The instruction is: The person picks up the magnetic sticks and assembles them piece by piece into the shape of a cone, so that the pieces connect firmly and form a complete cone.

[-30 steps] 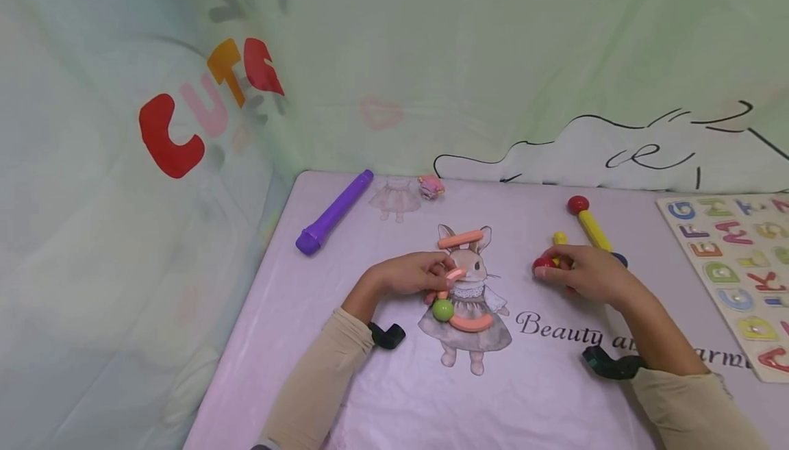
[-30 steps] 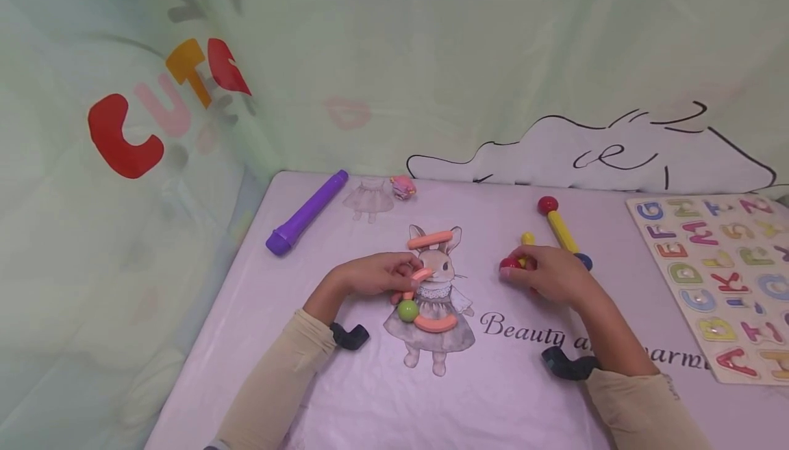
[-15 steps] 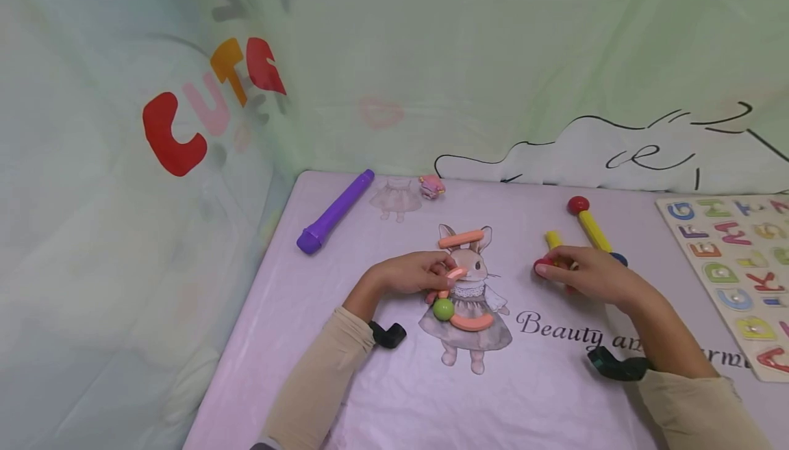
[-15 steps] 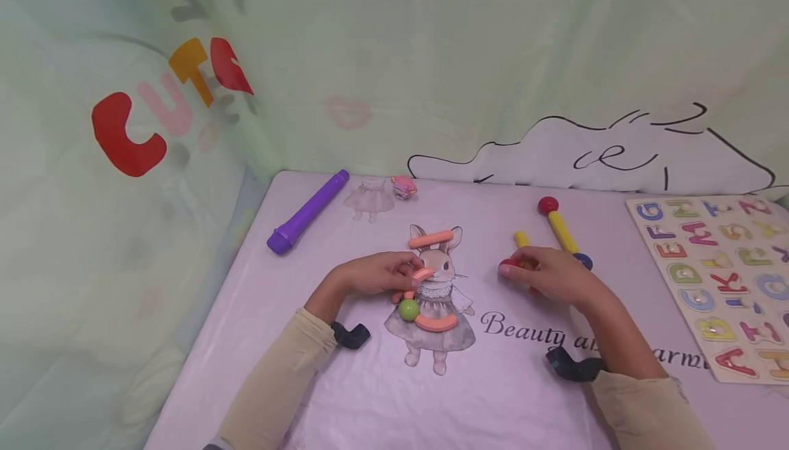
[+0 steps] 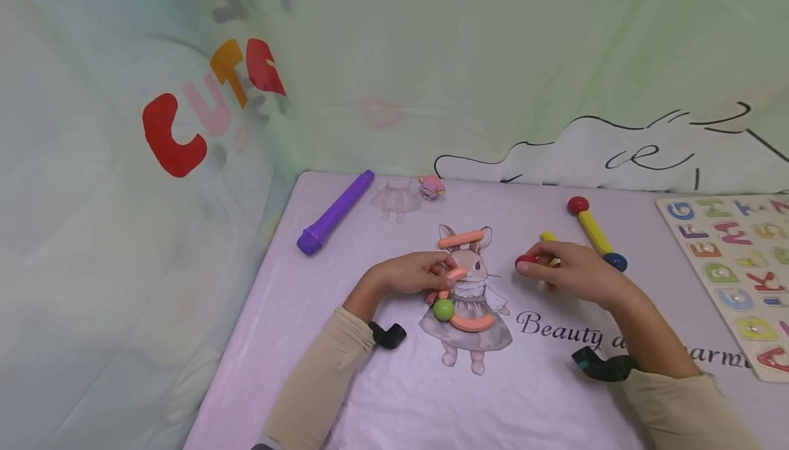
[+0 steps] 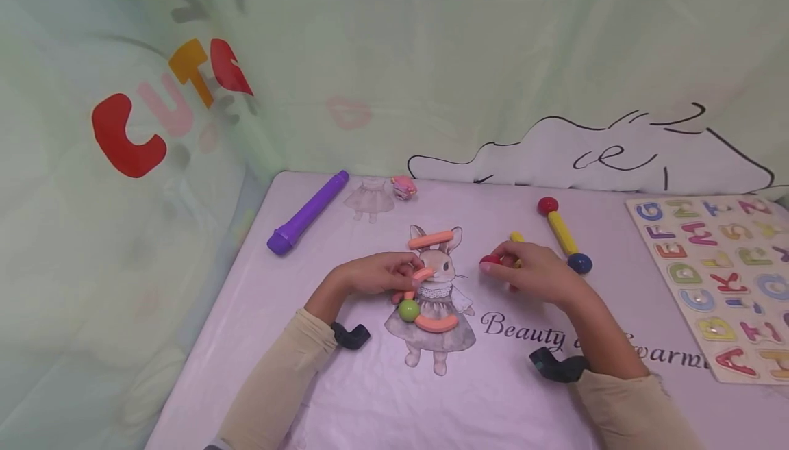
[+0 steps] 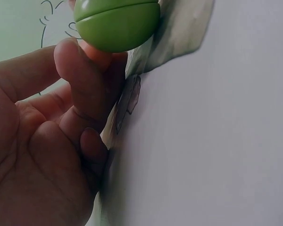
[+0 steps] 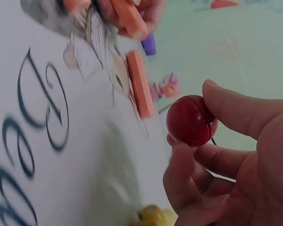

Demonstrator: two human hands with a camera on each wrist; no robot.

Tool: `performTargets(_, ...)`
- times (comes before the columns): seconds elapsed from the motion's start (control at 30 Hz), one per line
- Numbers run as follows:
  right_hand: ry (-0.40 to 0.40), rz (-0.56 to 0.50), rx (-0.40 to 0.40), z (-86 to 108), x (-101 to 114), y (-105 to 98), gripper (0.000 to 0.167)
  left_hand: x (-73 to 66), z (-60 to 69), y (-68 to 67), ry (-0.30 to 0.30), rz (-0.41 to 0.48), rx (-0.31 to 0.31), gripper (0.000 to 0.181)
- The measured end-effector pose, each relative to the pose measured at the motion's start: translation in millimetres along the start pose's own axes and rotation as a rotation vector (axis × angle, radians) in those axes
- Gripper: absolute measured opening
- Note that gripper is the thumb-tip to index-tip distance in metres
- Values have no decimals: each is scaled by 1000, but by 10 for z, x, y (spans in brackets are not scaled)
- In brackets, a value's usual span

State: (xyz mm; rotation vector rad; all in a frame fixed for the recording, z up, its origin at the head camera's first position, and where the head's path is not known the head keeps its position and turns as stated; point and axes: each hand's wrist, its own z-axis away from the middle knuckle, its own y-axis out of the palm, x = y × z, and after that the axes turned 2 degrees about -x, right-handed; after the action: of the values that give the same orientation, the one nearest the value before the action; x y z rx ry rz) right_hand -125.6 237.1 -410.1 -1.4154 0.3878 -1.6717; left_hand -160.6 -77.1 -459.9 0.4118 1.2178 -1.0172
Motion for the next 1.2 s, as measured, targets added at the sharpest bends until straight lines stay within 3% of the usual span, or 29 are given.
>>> performTargets(0.47, -47, -150, 147, -265, 149, 222, 43, -20, -13, 5, 8, 15, 5, 23)
performTargets(1.07, 21, -470, 311, -578, 106, 410, 47, 13, 6, -25, 14, -33, 8, 20)
performTargets(1.2, 28, -499, 327, -606, 112, 404, 44, 14, 5, -25, 7, -22, 14, 20)
